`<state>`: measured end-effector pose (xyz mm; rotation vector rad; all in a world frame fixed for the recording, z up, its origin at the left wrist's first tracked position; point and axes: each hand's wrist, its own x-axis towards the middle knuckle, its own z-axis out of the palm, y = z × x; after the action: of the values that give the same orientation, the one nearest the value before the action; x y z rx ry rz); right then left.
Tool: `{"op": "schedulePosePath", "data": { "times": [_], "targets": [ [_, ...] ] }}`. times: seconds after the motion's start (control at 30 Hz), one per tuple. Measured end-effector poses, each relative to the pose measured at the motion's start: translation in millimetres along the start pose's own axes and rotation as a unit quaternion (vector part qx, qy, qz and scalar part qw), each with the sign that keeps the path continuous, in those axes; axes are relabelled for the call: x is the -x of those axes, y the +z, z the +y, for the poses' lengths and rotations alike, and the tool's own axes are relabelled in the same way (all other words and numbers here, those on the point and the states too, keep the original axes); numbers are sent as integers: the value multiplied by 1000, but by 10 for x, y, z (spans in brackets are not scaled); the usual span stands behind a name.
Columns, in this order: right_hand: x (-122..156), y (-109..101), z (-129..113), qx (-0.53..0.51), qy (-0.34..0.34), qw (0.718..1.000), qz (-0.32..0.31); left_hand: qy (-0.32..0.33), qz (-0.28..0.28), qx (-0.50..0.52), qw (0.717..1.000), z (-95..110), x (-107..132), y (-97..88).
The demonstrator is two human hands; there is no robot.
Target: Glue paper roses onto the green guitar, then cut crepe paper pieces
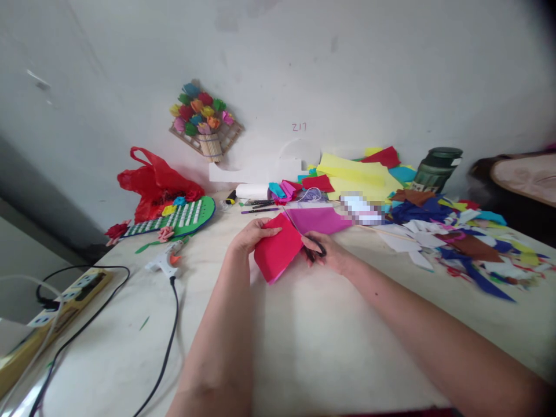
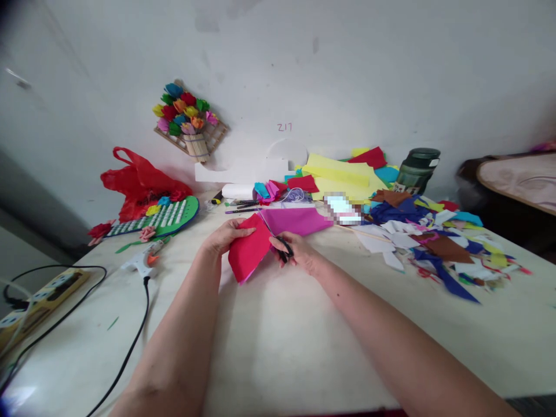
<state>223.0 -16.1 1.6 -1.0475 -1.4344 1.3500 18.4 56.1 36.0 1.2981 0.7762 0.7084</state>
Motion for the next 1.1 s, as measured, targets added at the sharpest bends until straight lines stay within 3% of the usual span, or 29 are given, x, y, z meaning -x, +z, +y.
{"op": "schedulePosePath", "data": {
  "times": [1.1],
  "targets": [
    [-17,116,19,-10,-2,999,41,-12,-30,68,997,-94,6,-151]
  ]
}}
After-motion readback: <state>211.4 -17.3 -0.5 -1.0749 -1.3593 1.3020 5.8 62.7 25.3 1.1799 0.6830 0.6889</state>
